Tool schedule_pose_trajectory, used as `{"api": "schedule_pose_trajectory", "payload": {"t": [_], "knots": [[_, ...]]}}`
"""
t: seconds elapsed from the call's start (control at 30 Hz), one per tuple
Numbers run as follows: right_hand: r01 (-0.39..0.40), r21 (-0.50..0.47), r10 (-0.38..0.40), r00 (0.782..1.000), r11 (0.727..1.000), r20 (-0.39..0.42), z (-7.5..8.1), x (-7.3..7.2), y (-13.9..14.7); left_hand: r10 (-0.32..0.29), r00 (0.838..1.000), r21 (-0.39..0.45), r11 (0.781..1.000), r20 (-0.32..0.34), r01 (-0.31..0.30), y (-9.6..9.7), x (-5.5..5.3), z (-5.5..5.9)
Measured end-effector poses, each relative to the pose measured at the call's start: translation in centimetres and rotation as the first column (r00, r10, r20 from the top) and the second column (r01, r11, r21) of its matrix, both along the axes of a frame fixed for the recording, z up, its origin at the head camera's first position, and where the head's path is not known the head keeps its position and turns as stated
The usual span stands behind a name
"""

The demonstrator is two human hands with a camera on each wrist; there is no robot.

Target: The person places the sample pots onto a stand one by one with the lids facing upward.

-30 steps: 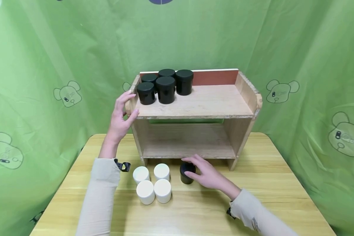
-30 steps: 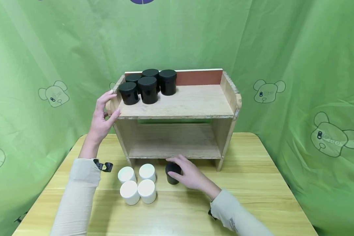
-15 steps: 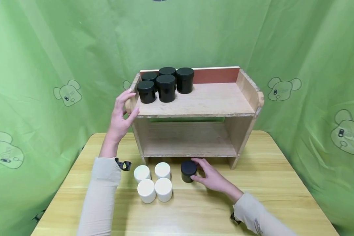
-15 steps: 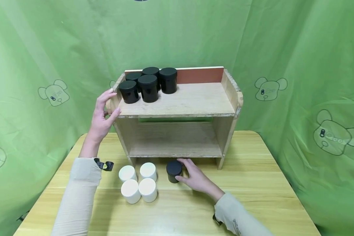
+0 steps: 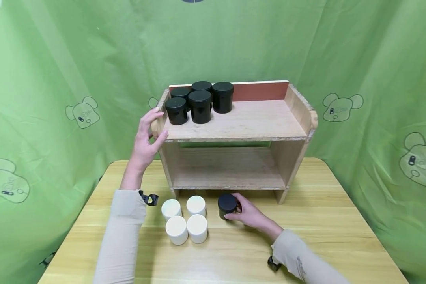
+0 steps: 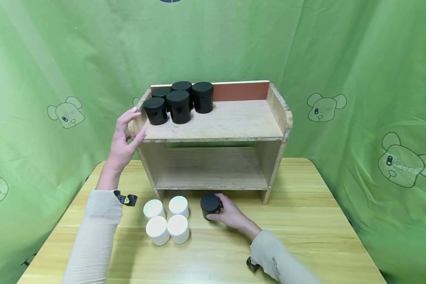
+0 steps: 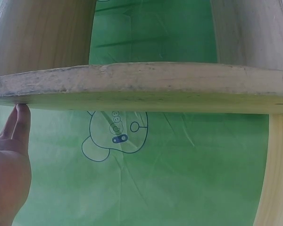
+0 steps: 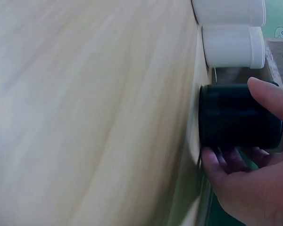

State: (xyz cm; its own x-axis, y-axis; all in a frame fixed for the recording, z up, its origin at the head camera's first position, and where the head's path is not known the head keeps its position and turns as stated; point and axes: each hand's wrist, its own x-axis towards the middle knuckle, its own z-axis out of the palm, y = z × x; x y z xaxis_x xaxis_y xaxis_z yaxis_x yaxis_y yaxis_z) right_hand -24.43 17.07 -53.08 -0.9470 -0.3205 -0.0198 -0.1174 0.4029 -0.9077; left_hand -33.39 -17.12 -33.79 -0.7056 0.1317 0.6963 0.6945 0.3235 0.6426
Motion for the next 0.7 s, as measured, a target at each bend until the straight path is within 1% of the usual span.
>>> {"api": "schedule_pose_trajectory", "payload": {"t": [0.3, 0.7], "knots": [[0.099, 0.079, -0.098, 0.995, 0.992, -0.023, -0.2, -0.3, -1.6, 0.000, 1.000, -0.005, 1.000, 0.000, 0.000, 0.0, 0.0, 0.0], [0.125, 0.060, -0.125, 0.992, 0.990, 0.009, -0.3, -0.4, -2.2, 0.001, 1.000, -0.013, 1.000, -0.007, -0.001, -0.2, -0.2, -0.1]]}}
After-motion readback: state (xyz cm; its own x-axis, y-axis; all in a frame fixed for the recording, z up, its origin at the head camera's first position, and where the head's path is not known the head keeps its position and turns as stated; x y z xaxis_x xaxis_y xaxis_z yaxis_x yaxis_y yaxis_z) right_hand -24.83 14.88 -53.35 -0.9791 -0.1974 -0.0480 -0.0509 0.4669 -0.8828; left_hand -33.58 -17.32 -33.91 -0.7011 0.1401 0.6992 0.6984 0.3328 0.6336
